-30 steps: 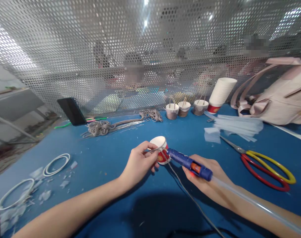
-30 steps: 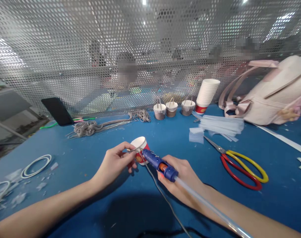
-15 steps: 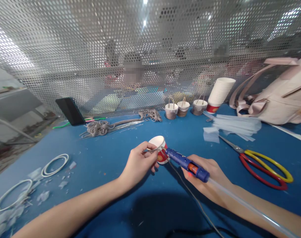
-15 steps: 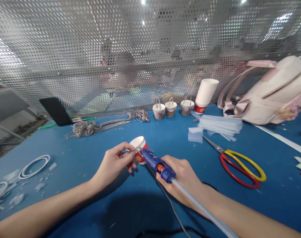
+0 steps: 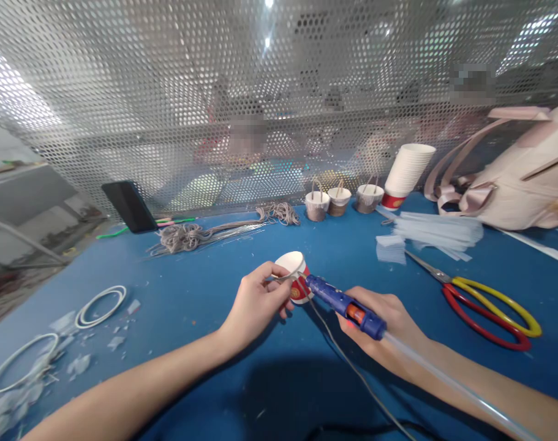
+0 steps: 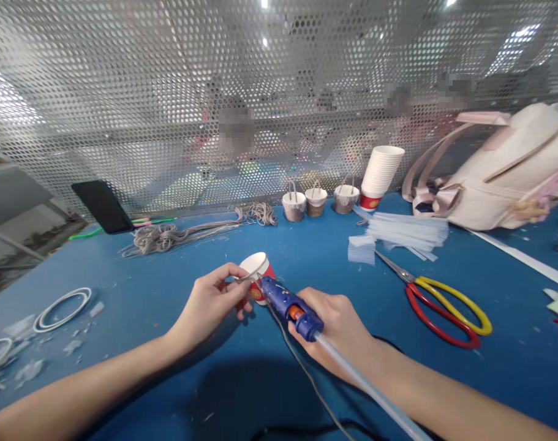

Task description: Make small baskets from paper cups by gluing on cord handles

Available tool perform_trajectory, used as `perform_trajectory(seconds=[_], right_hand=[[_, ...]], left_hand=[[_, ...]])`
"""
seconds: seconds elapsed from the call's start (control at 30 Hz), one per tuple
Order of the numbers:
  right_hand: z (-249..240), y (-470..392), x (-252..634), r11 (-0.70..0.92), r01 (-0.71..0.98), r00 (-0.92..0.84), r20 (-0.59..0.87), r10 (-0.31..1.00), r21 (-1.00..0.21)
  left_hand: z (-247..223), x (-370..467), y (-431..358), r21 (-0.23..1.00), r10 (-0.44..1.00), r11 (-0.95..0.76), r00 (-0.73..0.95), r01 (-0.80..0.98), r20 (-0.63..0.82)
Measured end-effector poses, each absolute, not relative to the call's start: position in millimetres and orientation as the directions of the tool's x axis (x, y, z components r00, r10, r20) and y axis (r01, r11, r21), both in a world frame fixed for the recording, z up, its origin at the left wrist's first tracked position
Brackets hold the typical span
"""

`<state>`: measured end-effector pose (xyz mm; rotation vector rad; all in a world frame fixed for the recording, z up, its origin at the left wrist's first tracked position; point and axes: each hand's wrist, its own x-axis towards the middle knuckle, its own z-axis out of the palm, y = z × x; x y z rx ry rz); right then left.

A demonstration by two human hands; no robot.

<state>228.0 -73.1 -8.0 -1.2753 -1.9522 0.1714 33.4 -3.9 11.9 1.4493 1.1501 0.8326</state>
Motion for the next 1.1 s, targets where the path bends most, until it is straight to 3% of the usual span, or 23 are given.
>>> perform_trajectory(seconds=[0.57, 0.87, 1.1], right_hand=[[-10.0, -74.1, 224.6, 0.521, 0.704, -0.216, 0.554, 0.804, -0.482], [0.2, -71.5, 229.8, 0.397, 0.716, -0.103, 0.476, 0.874, -0.575], [-2.7, -74.3, 227.0, 0.415, 0.714, -0.142, 0.464, 0.875, -0.563]], left_hand=[[9.9, 32.1, -1.6, 0.974, 0.952, 0.001, 0.299, 0.226, -0.07], [9.9, 30.9, -0.3, 0.981, 0.948, 0.042, 0.302, 0.191, -0.1], [11.2, 31.4, -0.2, 0.981, 0.94, 0.01, 0.331, 0.193, -0.075]])
